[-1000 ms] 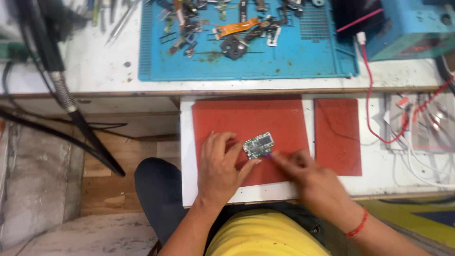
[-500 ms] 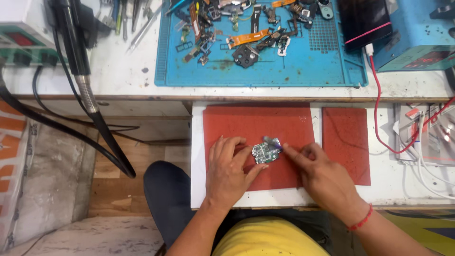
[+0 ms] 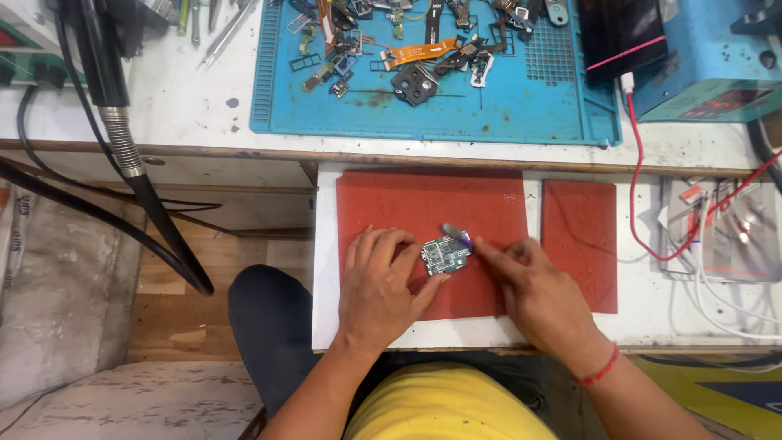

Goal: The person uses a small brush to clean a circuit board placed on a red mat. They then use a hot air gun to apply heat to the board, moving the nozzle over various components while holding the board steady with their other hand.

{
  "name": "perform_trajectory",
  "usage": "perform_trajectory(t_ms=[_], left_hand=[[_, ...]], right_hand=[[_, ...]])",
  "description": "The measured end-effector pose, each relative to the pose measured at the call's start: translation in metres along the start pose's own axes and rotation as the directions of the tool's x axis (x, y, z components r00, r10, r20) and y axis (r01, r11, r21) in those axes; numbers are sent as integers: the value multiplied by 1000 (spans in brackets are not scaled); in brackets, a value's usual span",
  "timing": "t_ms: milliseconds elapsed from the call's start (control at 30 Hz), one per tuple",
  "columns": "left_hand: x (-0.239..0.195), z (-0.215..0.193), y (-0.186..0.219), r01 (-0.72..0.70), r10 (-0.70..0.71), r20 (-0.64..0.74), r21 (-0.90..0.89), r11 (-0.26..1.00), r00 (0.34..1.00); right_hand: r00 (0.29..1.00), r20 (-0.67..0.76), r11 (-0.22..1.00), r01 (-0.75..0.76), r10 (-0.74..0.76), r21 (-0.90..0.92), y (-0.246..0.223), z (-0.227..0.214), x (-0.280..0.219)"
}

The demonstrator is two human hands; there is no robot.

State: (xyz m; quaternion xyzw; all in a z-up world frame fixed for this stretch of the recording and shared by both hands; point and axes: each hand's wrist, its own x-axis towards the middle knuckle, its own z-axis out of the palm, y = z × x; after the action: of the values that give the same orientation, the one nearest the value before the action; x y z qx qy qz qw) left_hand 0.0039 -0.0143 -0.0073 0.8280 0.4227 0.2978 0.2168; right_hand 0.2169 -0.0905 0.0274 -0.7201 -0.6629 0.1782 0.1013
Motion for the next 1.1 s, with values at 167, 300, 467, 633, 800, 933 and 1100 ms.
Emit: perform_trajectory(t_ms=[167, 300, 467, 633, 800, 933, 1100], left_hand=[[3, -5, 2, -9, 9, -18, 0, 1000, 1000], [2, -3, 2, 24, -24, 0, -37, 999, 1000], [5, -4, 3, 20, -20, 18, -6, 1000, 1000], [2, -9, 3, -11, 11, 49, 12, 1000, 999], [4, -9, 4, 0, 0, 40, 11, 1000, 999], [6, -8, 4, -5, 5, 41, 0, 1000, 999], [4, -8, 2, -17, 17, 6, 24, 1000, 1000]], right_hand=[[990, 110, 996, 93, -94, 11, 2, 2, 5], [998, 52, 999, 46, -46, 8, 3, 6, 4], [998, 66, 1000, 23, -23, 2, 2, 5, 3], [984, 98, 985, 142, -151, 93, -2, 9, -3], [979, 160, 989, 108, -123, 98, -2, 4, -4], [994, 100, 998, -51, 47, 43, -4, 6, -8], [974, 223, 993, -59, 35, 104, -6, 7, -11]])
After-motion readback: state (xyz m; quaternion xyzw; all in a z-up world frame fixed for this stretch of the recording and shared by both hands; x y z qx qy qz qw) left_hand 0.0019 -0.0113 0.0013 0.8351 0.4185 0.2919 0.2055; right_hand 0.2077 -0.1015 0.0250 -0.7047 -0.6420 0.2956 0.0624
